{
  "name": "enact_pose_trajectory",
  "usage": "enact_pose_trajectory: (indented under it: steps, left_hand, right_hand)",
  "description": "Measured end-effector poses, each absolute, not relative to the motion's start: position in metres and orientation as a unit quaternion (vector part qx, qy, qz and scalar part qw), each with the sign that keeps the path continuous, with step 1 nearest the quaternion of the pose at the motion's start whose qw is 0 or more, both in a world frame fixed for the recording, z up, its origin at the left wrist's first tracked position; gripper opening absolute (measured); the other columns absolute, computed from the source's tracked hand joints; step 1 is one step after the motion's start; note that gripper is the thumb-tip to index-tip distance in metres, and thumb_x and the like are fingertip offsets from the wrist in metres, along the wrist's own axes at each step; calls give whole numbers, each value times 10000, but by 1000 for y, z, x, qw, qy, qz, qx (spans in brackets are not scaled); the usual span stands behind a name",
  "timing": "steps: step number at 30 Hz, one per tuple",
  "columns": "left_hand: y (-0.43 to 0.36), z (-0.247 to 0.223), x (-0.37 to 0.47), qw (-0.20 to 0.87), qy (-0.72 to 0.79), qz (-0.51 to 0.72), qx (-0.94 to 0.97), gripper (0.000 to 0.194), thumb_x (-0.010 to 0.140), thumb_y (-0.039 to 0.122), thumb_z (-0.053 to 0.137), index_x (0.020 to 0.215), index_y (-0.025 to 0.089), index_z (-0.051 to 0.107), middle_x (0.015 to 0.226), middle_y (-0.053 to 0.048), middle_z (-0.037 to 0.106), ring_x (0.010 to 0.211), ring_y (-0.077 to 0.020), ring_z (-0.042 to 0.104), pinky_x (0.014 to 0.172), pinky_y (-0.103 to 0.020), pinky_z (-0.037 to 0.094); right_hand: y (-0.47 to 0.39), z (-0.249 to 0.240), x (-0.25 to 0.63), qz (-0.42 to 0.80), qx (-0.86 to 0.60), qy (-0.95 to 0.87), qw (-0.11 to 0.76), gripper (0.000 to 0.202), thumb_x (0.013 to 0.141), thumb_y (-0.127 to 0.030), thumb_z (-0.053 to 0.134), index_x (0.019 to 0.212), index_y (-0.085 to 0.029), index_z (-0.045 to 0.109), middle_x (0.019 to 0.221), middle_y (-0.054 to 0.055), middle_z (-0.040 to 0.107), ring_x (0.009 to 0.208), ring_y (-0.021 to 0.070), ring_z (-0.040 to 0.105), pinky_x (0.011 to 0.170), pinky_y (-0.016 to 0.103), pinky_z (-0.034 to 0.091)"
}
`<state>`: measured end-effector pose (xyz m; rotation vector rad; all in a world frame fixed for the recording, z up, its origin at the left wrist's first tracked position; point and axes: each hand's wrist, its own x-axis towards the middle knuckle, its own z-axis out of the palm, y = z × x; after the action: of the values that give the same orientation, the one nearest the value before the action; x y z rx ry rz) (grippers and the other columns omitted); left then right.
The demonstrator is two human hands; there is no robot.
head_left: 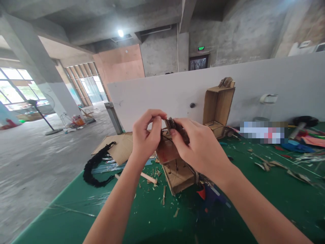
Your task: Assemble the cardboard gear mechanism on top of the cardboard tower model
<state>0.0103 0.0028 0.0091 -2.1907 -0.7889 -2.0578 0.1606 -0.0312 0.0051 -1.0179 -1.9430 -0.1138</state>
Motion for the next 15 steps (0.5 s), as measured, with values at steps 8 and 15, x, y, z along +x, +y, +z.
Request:
enact_pose_trajectory:
  steps: [8,15]
  left_hand:
    - [9,14,-4,67,-285,-686,-666,185,734,38,552,792,180,656,744,15,662,700,-106,638,679,-251,534]
    - [23,10,-21,42,-324,-699,-636,82,710,112,641,767,171,647,738,8,668,652,-109,649,650,-243,548]
  right_hand:
    - [-26,5,166,-75,-470,-764,436,351,922,-382,404,1152,-182,578,1047,89,678,915,262,629,745,400,468]
    - [-27,4,166,-83,-466,-762,442,425,924,-375,403,1261,-138,505,1160,126,635,1047,298,577,799,455,491]
